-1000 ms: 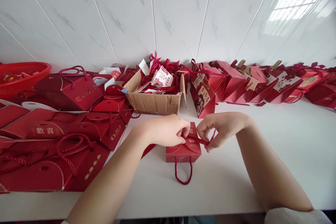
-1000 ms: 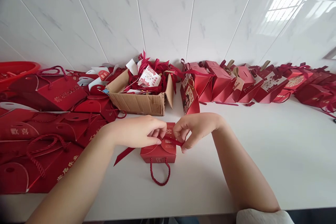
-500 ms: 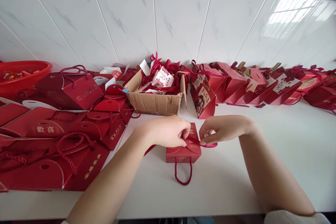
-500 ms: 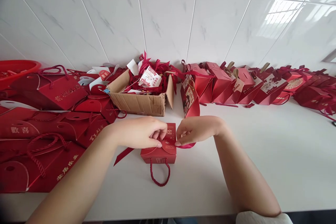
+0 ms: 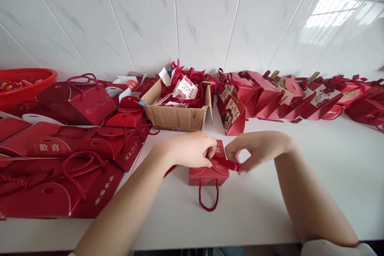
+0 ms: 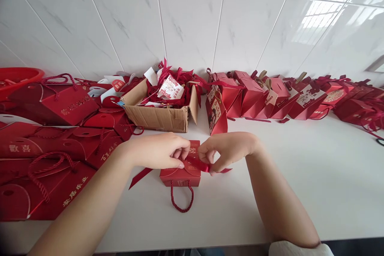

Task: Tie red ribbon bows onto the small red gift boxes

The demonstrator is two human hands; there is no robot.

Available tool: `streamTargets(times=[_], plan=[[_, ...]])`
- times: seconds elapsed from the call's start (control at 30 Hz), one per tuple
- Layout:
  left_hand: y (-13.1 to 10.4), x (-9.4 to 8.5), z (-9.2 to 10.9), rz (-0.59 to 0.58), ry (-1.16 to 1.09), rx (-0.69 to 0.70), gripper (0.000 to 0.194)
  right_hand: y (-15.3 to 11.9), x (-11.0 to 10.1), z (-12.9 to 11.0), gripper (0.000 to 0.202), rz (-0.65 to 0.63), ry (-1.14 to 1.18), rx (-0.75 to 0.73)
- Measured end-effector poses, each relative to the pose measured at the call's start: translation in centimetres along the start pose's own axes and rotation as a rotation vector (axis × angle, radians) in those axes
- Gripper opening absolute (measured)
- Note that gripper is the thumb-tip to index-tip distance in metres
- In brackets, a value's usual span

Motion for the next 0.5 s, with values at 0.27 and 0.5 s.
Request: streamTargets(times=[0.27,0.5], plan=[[0.2,0.1,-0.3,0.006,-0.014,0.011,0.013,0.3,-0.4,0.7,0.019,-0.089,0.217,-0.196],[0.1,0.2,-0.1,0.024,-0.020,0.045,0.018,0.7,-0.6,1.1,0.038,-0.058,0.318,-0.297]])
Point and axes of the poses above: each hand's wrist, its own y-axis towards the middle knuckle, its own x-axis out of the palm, z = x × y, the point moved 2 cm from there along y, towards the middle knuckle
